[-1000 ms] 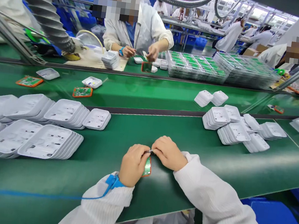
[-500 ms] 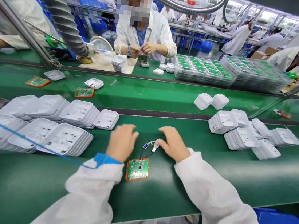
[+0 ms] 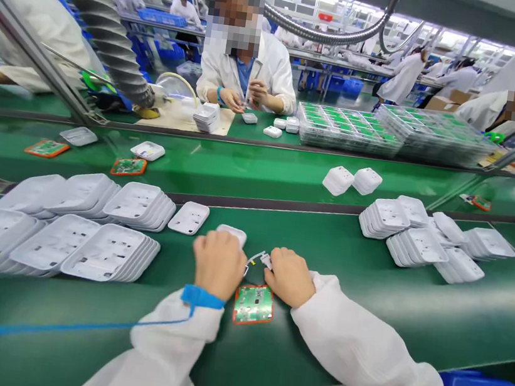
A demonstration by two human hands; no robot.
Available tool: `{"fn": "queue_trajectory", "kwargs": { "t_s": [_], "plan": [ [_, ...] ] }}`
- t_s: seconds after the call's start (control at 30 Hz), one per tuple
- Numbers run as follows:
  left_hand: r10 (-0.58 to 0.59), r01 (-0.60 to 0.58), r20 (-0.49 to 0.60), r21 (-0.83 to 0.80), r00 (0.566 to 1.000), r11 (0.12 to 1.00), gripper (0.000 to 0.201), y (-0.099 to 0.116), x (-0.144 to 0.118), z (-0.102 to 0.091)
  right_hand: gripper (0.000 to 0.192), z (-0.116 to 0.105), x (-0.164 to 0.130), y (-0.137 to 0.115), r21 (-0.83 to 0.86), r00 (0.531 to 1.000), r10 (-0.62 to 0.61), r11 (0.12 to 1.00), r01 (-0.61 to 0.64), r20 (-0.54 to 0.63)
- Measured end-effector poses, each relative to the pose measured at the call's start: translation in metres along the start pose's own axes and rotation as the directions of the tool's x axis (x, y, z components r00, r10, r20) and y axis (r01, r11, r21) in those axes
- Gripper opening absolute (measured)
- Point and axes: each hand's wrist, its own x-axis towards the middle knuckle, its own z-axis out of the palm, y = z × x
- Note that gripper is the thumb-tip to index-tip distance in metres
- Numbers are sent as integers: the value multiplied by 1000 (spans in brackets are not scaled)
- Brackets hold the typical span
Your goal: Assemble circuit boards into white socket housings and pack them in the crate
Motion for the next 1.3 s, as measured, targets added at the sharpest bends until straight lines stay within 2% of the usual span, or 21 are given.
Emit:
{"fn": "queue_trajectory", "kwargs": {
  "t_s": [0.07, 0.1, 0.17, 0.23, 0.33, 0.4, 0.47, 0.53, 0.6, 0.67, 0.73, 0.8, 0.87, 1.0, 1.1, 1.2, 1.3],
  "plan": [
    [100, -95, 40, -106, 994, 990, 17, 15, -15, 3, 11, 0, -5, 4, -25, 1000, 28, 999, -28, 4],
    [106, -99, 44, -143, 993, 985, 17, 17, -19, 5, 11, 1, -7, 7, -29, 999, 42, 999, -42, 10],
    [28, -22, 31, -174, 999, 985, 20, 11, -20, 11, 11, 2, -12, 16, 21, 999, 41, 999, -41, 26],
    [-88, 96, 51, -176, 995, 980, 22, -2, -13, 18, 10, 2, -17, 24, 162, 1000, -11, 987, 9, 15],
    [-153, 176, 143, -162, 978, 971, 19, -14, -2, 28, 14, 2, -20, 28, 376, 988, -112, 915, 145, -108],
    [-158, 180, 135, -177, 978, 968, 18, -13, -2, 30, 17, 1, -19, 22, 423, 965, -164, 874, 237, -202],
    [-199, 219, 102, -260, 975, 940, 18, -5, -7, 28, 18, 0, -18, 13, 414, 946, -196, 862, 292, -259],
    [-244, 277, 133, -433, 961, 858, 16, 4, -16, 24, 17, -1, -15, 6, 377, 938, -201, 876, 300, -281],
    [-231, 308, 204, -634, 951, 710, 19, 11, -24, 21, 17, -2, -13, 3, 332, 934, -212, 893, 304, -286],
    [-178, 301, 243, -778, 954, 551, 32, 13, -30, 19, 16, -2, -11, 5, 290, 930, -228, 905, 312, -289],
    [-129, 313, 285, -865, 950, 393, 41, 13, -33, 19, 16, -1, -11, 7, 258, 925, -233, 914, 313, -300],
    [-83, 341, 331, -908, 940, 243, 38, 12, -35, 20, 15, 2, -12, 8, 240, 921, -226, 921, 308, -317],
    [-73, 362, 355, -918, 932, 163, 30, 10, -35, 22, 13, 4, -14, 6, 232, 913, -242, 916, 326, -328],
    [-151, 376, 349, -899, 925, 225, 16, 10, -30, 29, 7, 7, -12, 8, 255, 898, -291, 888, 381, -330],
    [-180, 397, 360, -879, 915, 262, 11, 10, -26, 32, 12, 3, 7, 27, 313, 894, -240, 876, 367, -377],
    [-187, 418, 376, -850, 908, 321, 11, 11, -25, 31, 33, -9, 49, 62, 331, 874, -91, 903, 275, -478],
    [-176, 367, 322, -816, 930, 447, 16, 13, -27, 27, 63, -20, 102, 98, 300, 837, 87, 949, 95, -541]
  ]
}}
